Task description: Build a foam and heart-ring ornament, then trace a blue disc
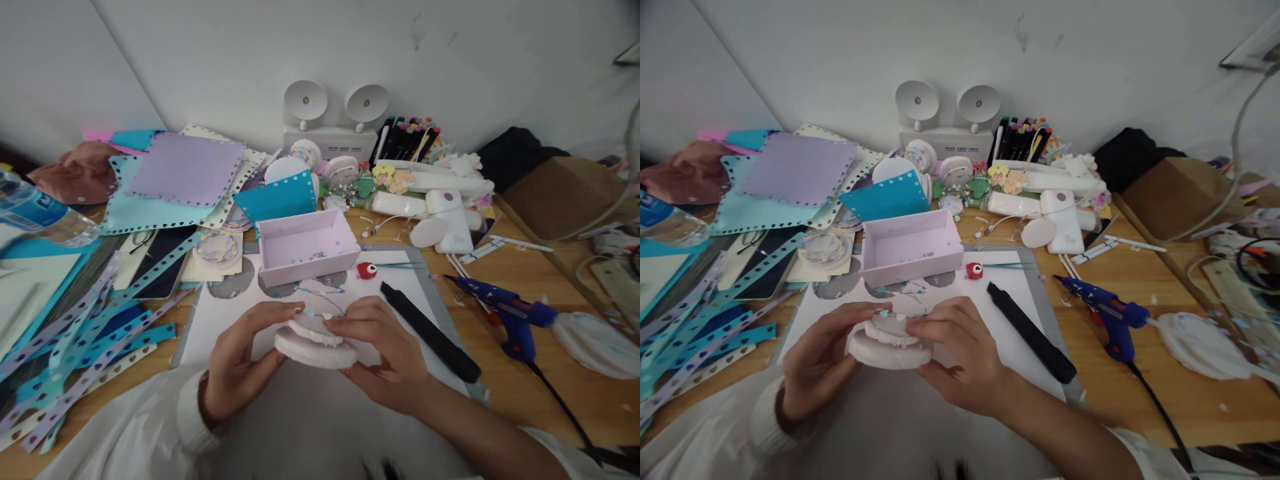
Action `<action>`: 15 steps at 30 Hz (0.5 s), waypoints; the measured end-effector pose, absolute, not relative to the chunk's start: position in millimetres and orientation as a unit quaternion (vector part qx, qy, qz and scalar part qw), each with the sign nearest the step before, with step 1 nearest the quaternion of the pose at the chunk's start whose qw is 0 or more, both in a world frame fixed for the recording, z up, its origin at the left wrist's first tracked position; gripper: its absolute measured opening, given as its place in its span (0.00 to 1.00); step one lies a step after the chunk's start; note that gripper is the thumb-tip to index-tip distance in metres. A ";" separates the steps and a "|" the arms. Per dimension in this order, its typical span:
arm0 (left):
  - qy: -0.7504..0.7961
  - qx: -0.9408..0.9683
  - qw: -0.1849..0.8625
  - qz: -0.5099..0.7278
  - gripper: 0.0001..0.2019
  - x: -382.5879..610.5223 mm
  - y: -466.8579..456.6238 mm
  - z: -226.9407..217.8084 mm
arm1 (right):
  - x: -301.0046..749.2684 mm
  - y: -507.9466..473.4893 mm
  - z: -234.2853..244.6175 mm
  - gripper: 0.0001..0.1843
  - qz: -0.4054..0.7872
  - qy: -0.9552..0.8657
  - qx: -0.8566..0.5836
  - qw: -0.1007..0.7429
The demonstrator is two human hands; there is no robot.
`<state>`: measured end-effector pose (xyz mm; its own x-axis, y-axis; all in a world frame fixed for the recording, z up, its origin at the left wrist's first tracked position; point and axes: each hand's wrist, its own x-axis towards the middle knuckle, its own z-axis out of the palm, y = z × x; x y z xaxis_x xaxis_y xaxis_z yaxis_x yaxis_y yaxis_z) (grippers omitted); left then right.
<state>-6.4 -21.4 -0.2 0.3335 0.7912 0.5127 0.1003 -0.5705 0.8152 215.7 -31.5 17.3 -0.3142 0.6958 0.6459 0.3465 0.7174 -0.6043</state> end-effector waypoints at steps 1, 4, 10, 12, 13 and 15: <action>0.301 0.737 0.348 0.495 0.20 -6.4 -21.4 0.1 | 215.9 -31.5 17.1 0.21 0.181 -0.791 -0.328 0.484; 0.299 0.738 0.342 0.499 0.19 -6.1 -21.0 1.4 | 215.9 -31.6 16.9 0.21 0.179 -0.791 -0.329 0.484; 0.298 0.742 0.337 0.497 0.19 -6.4 -20.6 1.6 | 214.6 -32.7 17.7 0.19 0.177 -0.793 -0.333 0.479; 0.296 0.744 0.340 0.494 0.19 -7.1 -20.7 0.9 | 214.9 -33.0 17.9 0.19 0.179 -0.794 -0.333 0.477; 0.294 0.744 0.341 0.493 0.19 -7.4 -20.7 0.7 | 215.2 -32.9 18.0 0.18 0.180 -0.794 -0.333 0.475; 0.286 0.747 0.340 0.496 0.19 -7.4 -20.2 1.0 | 215.9 -32.1 18.4 0.18 0.181 -0.796 -0.333 0.473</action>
<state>-7.4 -20.2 1.0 0.3453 0.7634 0.5459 0.0901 -0.6060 0.7904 215.9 -32.1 18.4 -0.3312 0.7008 0.6318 0.3588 0.7128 -0.6026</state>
